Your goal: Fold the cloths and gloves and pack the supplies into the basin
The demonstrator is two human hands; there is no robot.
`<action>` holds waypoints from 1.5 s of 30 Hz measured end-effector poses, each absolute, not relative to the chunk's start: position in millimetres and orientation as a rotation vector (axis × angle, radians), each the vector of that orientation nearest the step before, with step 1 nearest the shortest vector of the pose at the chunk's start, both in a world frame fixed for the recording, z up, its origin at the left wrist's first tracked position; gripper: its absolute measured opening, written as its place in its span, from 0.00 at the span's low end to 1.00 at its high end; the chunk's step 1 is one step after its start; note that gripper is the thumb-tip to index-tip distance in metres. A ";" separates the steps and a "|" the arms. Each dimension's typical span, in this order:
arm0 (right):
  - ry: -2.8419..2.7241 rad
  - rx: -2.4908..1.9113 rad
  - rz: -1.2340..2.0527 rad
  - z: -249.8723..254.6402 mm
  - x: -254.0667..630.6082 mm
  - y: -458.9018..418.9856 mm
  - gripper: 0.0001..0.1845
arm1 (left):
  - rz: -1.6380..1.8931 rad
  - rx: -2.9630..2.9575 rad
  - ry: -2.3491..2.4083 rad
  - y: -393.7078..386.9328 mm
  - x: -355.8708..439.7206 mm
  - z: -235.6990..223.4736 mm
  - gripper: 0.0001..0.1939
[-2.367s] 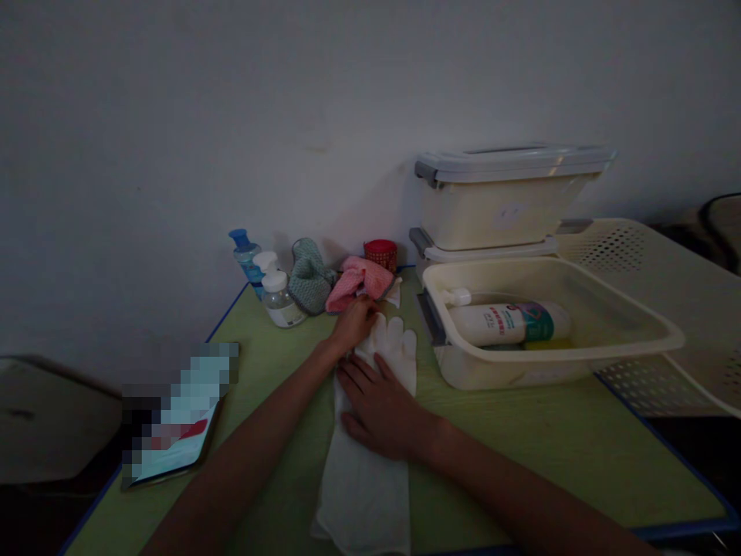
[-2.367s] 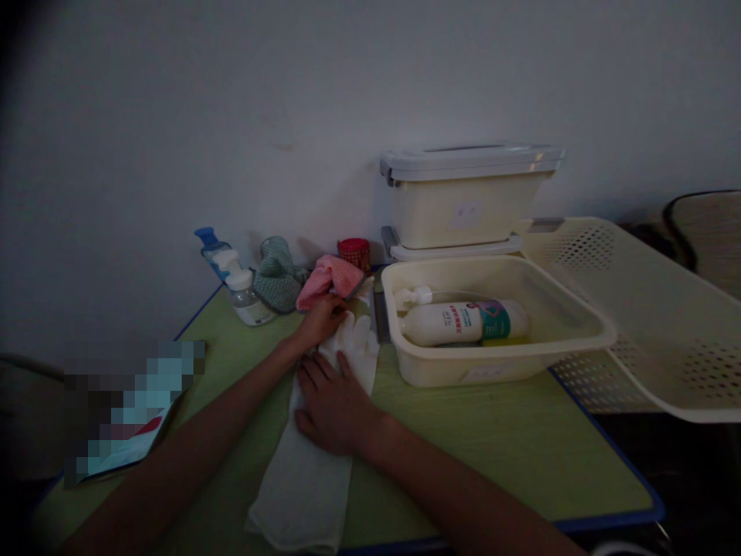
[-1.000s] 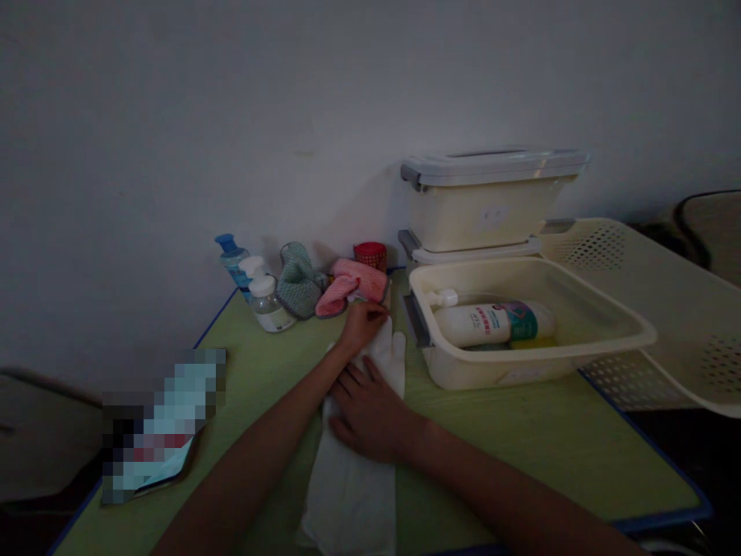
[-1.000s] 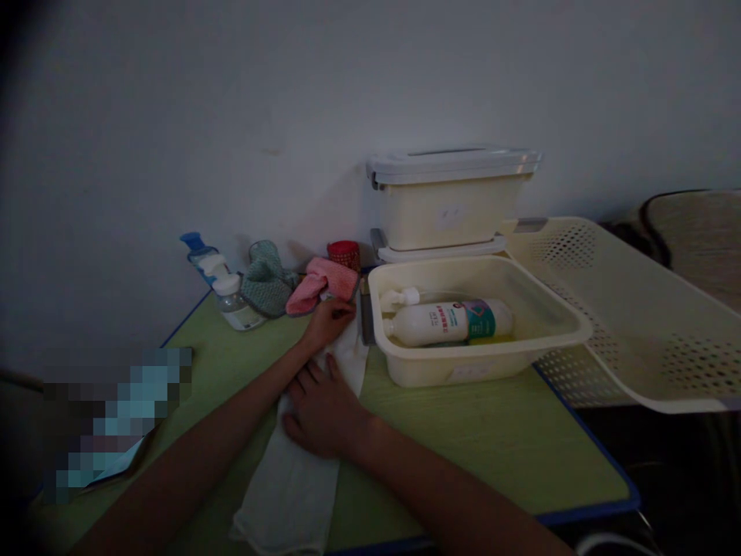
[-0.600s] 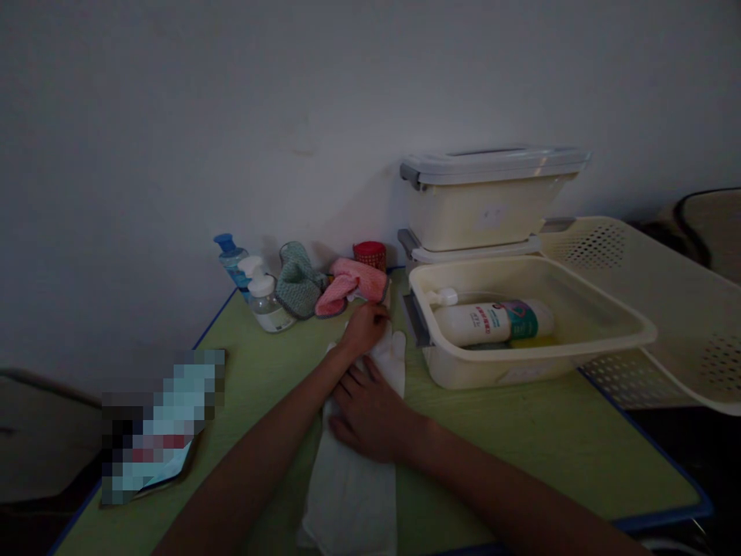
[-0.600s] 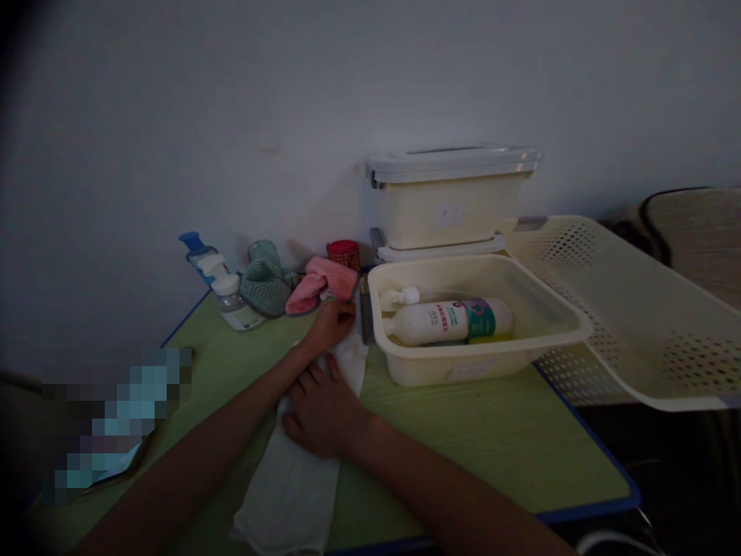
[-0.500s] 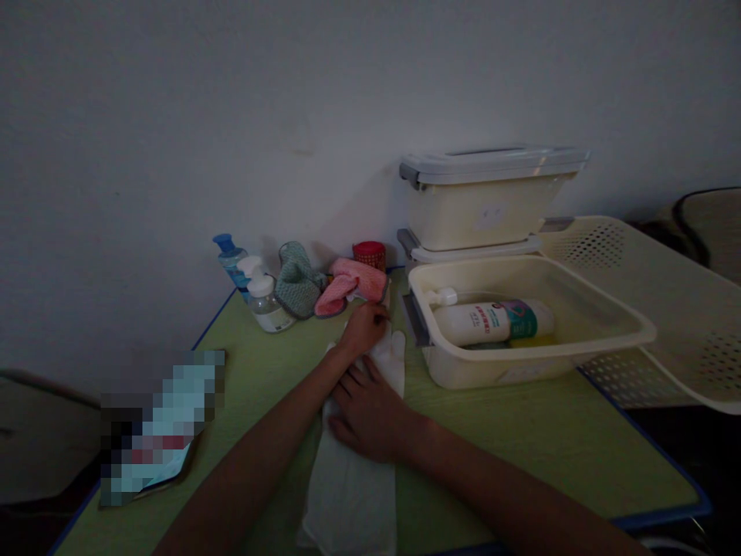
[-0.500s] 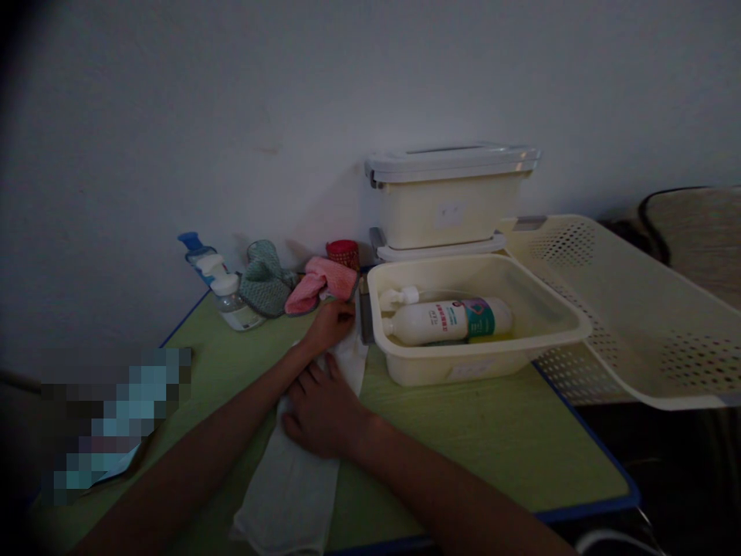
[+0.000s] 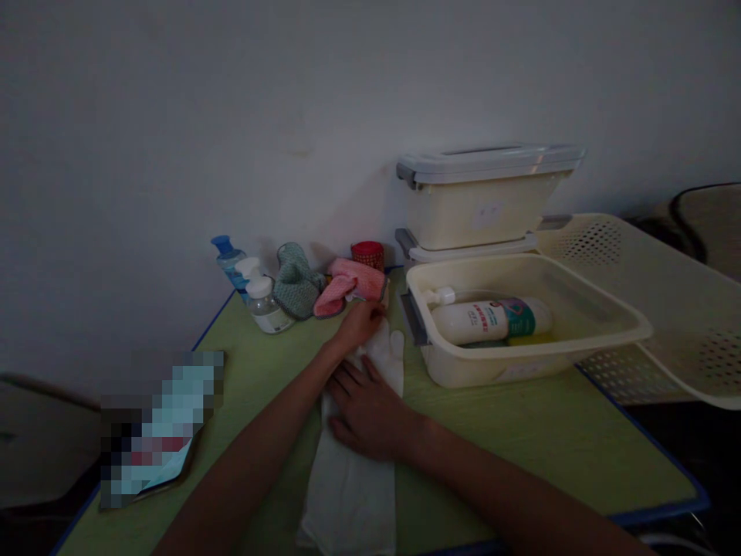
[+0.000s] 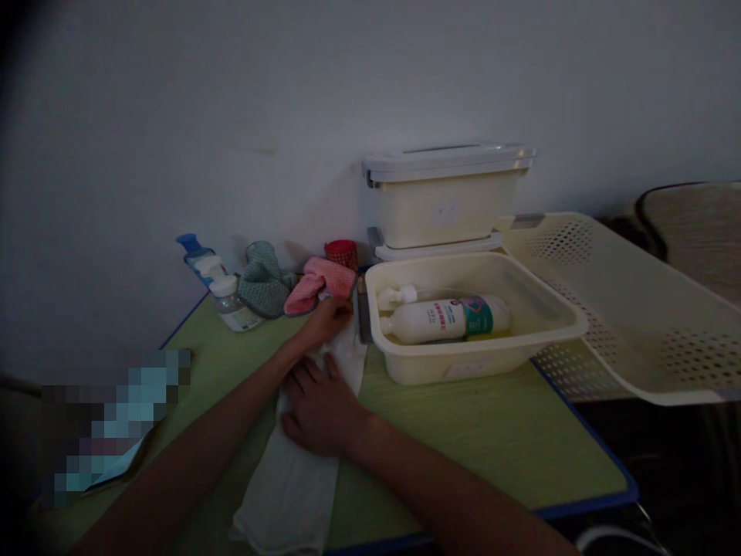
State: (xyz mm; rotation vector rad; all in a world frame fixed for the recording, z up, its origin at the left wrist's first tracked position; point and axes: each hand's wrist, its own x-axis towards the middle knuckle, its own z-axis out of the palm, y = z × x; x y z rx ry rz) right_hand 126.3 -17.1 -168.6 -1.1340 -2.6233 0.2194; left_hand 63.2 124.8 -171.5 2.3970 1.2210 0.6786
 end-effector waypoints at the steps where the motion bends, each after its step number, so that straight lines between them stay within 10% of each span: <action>1: -2.624 -1.139 0.219 -168.7 126.3 -17.1 0.28 | 0.670 2.397 1.213 124.7 63.7 -171.1 0.14; 45: -2.615 -1.137 0.211 -169.1 126.3 -17.2 0.27 | 0.595 2.510 1.238 122.7 61.9 -168.7 0.10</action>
